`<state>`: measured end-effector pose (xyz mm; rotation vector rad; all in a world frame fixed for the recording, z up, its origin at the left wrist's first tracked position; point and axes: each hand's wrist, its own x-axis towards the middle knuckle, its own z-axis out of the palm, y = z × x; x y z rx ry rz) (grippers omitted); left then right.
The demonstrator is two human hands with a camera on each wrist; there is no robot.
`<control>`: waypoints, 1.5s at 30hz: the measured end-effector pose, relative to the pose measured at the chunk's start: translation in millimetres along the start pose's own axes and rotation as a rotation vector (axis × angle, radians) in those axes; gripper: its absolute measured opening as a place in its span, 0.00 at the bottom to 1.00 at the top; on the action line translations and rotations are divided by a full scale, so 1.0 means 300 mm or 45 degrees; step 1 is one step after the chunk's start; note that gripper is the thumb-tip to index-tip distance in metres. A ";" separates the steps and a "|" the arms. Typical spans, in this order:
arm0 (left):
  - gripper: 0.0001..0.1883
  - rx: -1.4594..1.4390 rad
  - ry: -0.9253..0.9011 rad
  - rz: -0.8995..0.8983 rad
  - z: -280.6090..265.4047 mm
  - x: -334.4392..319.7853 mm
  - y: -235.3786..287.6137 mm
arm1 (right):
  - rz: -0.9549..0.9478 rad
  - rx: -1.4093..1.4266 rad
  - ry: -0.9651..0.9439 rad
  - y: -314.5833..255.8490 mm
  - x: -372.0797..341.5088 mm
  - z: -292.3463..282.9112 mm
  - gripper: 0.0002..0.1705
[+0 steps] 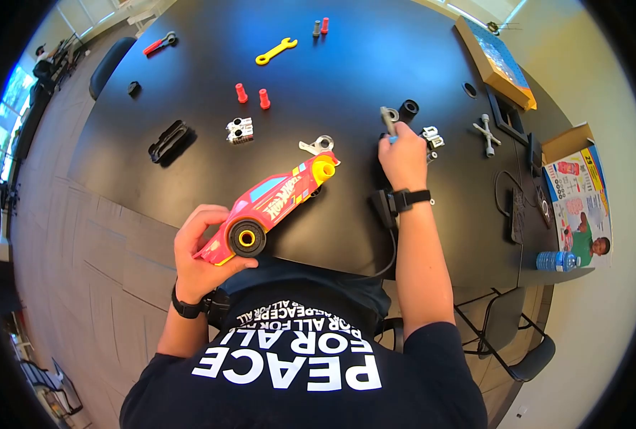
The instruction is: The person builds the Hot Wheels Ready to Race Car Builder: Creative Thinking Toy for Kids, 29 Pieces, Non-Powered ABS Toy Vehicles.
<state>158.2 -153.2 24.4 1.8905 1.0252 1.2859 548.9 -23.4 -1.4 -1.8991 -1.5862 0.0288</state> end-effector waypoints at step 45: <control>0.36 -0.056 -0.056 0.012 0.063 0.007 0.024 | -0.774 0.915 -0.466 -0.479 -0.414 -0.247 0.24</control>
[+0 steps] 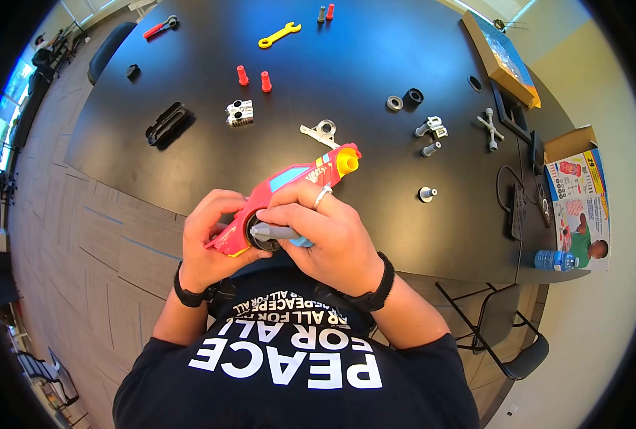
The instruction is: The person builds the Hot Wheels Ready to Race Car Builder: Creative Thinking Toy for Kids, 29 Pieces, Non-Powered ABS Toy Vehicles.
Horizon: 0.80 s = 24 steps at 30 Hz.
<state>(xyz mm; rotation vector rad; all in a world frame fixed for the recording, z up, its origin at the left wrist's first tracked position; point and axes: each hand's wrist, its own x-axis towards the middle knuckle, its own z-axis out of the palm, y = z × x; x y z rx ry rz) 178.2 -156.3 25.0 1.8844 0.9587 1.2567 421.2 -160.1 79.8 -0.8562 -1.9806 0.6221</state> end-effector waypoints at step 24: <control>0.35 -0.008 0.028 -0.026 0.016 -0.016 0.012 | 0.107 0.023 -0.042 -0.027 -0.011 0.013 0.20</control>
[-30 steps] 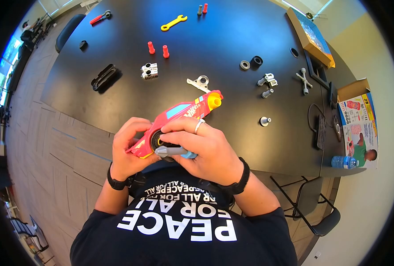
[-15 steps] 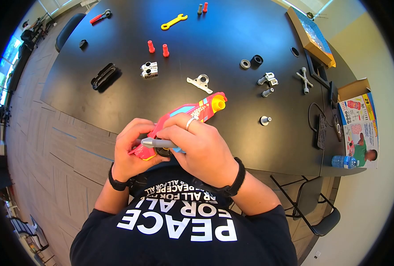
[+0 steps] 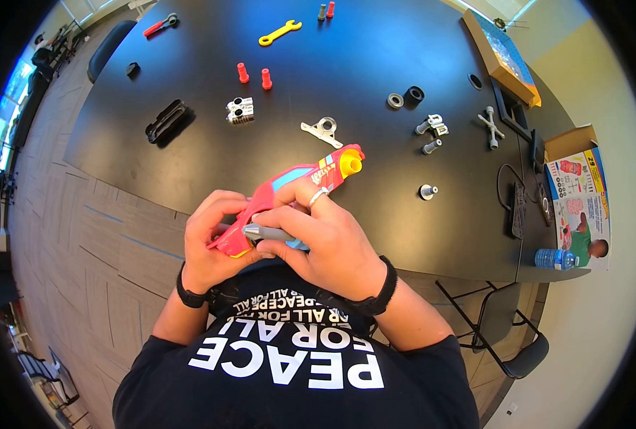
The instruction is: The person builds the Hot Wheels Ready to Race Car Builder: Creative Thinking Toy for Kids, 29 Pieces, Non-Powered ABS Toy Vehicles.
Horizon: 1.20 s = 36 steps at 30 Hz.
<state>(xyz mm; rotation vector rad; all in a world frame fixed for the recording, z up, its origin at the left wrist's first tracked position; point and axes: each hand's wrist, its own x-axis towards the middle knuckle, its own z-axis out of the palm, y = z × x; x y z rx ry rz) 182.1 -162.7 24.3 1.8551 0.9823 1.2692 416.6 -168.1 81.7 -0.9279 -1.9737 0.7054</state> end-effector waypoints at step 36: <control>0.41 0.022 -0.022 0.003 -0.086 -0.021 -0.052 | 0.905 -1.068 0.415 0.698 0.020 -0.295 0.56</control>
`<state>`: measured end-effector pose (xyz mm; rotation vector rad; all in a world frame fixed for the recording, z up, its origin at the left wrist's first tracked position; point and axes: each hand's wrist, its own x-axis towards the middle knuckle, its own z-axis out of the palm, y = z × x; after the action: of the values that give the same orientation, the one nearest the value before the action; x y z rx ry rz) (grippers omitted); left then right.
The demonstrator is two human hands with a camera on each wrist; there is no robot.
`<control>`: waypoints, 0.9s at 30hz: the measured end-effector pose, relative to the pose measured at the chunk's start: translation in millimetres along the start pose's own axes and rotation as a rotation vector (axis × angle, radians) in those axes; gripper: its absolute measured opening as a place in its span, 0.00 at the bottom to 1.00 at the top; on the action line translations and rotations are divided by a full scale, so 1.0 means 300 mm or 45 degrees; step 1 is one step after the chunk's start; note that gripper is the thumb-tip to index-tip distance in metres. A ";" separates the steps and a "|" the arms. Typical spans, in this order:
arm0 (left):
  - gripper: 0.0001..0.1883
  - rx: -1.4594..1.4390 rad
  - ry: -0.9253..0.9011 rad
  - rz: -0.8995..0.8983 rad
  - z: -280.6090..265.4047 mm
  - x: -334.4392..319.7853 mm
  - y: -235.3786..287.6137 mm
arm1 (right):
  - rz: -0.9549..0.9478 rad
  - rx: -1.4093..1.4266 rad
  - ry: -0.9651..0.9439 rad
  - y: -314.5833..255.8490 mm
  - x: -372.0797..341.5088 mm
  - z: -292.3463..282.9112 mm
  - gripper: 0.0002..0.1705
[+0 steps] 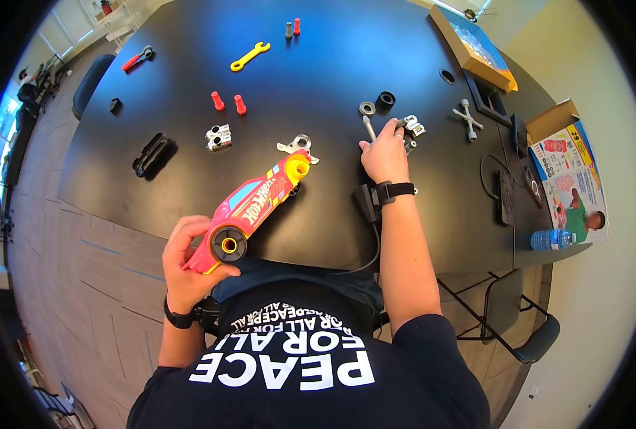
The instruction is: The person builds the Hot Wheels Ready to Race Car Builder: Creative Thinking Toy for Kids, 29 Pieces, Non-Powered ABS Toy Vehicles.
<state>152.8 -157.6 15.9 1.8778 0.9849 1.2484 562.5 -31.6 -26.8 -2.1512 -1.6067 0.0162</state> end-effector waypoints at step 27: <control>0.40 0.052 0.041 -0.010 0.014 0.010 0.019 | -0.104 0.171 -0.078 -0.039 0.035 -0.079 0.19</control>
<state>158.9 -158.4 20.7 1.8886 1.0405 1.2665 561.7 -27.7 1.5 -2.0000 -1.6773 0.1616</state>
